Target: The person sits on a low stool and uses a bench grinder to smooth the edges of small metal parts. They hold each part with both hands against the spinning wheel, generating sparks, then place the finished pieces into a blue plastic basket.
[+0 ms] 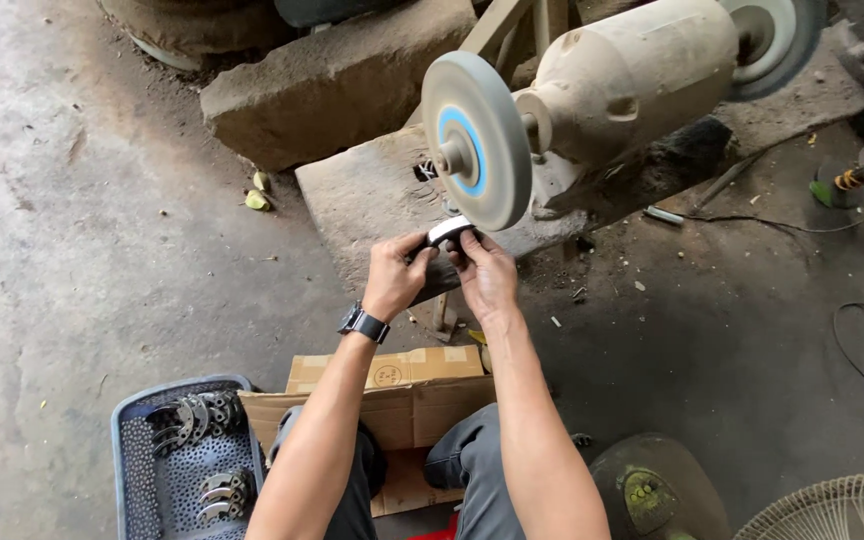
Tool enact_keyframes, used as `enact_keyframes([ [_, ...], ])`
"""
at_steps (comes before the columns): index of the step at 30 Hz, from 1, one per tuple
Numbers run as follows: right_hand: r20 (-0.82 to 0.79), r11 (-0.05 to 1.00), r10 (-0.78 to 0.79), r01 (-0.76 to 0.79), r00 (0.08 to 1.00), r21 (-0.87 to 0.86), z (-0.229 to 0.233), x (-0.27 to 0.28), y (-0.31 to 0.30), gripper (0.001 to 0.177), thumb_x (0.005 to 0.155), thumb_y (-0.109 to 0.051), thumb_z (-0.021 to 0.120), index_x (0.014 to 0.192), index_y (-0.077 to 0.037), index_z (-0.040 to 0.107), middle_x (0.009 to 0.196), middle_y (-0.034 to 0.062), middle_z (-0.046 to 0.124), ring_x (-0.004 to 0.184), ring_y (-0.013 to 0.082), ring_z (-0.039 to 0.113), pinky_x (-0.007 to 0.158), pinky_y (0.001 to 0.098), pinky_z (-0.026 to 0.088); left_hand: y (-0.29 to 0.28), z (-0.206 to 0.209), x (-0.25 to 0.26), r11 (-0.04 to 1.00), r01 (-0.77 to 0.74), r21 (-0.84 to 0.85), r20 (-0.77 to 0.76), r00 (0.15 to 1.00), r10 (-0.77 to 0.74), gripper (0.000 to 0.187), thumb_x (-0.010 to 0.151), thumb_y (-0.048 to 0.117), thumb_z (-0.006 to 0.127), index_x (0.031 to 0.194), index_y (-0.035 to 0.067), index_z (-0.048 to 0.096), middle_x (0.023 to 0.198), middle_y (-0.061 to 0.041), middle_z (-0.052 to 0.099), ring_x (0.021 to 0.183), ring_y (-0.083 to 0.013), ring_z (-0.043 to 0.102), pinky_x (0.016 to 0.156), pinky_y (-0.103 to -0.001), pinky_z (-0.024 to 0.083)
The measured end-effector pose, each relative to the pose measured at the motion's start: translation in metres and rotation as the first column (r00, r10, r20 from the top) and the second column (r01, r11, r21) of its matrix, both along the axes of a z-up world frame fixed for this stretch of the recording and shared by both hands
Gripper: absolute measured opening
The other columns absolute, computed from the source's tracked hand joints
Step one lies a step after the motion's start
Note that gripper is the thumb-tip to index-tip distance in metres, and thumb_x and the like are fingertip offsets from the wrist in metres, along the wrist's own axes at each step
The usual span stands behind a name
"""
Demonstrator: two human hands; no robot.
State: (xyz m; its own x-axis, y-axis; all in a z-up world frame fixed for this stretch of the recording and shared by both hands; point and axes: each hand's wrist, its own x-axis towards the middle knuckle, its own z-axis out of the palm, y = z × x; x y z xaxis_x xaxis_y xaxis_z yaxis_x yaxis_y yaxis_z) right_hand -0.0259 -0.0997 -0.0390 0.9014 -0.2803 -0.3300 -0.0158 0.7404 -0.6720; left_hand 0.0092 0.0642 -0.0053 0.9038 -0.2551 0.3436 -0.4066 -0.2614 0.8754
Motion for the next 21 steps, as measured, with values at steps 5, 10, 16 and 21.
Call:
enact_keyframes([
  [5,0.017,0.998,-0.035,0.036,0.999,-0.047,-0.01,0.007,0.002,0.016,0.097,-0.009,0.07,0.11,0.001,0.072,0.097,0.0094,0.075,0.082,0.0178,0.069,0.072,0.0276,0.056,0.001,0.012,-0.003,1.0,-0.022,0.017,-0.098,0.995,0.024,0.022,0.086,0.006,0.073,0.106,-0.001,0.076,0.096,-0.021,0.077,0.079,-0.0266,0.077,0.072,-0.035,0.058],
  [10,0.055,0.994,-0.03,0.035,0.998,-0.1,-0.003,0.008,0.014,0.014,0.097,-0.007,0.07,0.108,0.001,0.074,0.095,0.0101,0.075,0.081,0.0176,0.069,0.072,0.0276,0.056,0.006,0.013,-0.003,0.998,-0.056,0.036,-0.069,0.996,0.058,0.02,0.088,0.007,0.072,0.105,-0.002,0.076,0.092,-0.021,0.077,0.079,-0.0268,0.077,0.072,-0.035,0.058],
  [16,0.028,0.992,-0.076,0.078,0.997,-0.096,0.005,0.008,0.015,0.015,0.096,-0.009,0.07,0.107,0.0,0.074,0.094,0.0091,0.076,0.079,0.0171,0.068,0.07,0.0272,0.056,0.004,0.02,-0.002,0.998,-0.059,0.005,-0.04,0.997,0.059,0.019,0.087,0.006,0.072,0.104,-0.002,0.075,0.09,-0.022,0.075,0.078,-0.03,0.075,0.07,-0.036,0.056],
  [21,0.021,0.99,-0.073,0.075,0.997,-0.121,0.006,0.005,0.015,0.015,0.097,-0.01,0.07,0.108,0.001,0.073,0.094,0.0081,0.074,0.08,0.0164,0.069,0.072,0.0269,0.057,0.003,0.02,-0.002,0.999,-0.047,0.008,-0.004,0.999,0.047,0.017,0.087,0.005,0.072,0.102,-0.002,0.074,0.091,-0.021,0.074,0.079,-0.0329,0.073,0.071,-0.037,0.055],
])
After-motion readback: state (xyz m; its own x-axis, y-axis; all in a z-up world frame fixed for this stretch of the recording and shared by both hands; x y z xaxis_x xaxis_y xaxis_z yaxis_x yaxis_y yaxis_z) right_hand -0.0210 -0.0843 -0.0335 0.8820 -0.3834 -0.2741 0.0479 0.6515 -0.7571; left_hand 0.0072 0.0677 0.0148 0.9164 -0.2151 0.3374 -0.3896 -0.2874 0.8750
